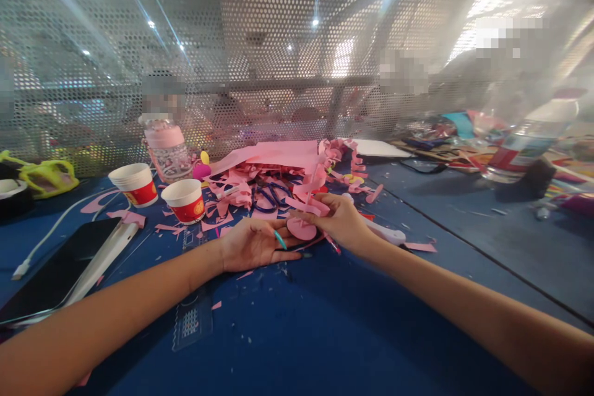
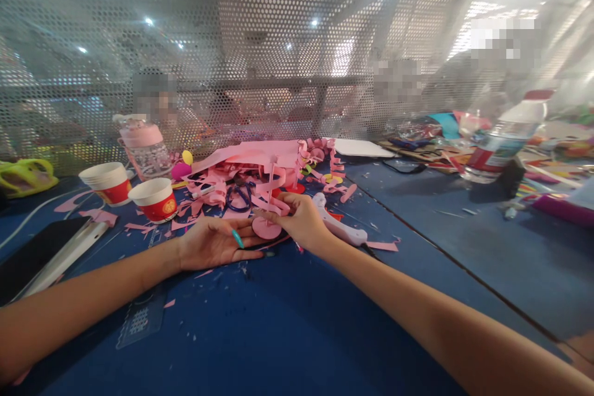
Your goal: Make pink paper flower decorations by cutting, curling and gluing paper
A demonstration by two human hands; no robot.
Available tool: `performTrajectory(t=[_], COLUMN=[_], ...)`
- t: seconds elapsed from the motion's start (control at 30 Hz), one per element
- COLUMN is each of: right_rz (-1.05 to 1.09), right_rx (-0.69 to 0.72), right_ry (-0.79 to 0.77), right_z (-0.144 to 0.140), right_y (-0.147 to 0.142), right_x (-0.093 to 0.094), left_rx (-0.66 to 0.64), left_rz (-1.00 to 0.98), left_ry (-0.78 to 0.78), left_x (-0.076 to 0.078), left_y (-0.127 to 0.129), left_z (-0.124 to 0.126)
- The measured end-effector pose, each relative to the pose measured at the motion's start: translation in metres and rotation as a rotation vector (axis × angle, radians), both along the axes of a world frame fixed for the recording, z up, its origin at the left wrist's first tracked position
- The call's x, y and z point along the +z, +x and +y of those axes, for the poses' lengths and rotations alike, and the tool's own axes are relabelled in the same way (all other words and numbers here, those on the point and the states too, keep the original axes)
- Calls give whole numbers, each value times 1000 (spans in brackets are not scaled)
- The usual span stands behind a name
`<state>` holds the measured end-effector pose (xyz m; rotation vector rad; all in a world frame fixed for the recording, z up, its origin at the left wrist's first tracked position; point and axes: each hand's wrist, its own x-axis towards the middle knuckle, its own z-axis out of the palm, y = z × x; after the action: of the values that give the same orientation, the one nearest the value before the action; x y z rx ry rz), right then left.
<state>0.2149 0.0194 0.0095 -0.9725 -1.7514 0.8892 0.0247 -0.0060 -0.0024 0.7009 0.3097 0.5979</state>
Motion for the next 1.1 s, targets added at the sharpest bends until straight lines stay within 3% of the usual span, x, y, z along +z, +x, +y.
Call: performTrajectory(t=[0.17, 1.1], right_rz=[85, 13], right_rx=[-15, 55], right_ry=[-3, 128], right_z=[-4, -11], right_y=[-2, -7], right_x=[-4, -3], left_rx=[59, -51], left_rz=[28, -33], left_ry=[-18, 52], left_x=[0, 0], left_y=[0, -4], left_z=[-1, 6])
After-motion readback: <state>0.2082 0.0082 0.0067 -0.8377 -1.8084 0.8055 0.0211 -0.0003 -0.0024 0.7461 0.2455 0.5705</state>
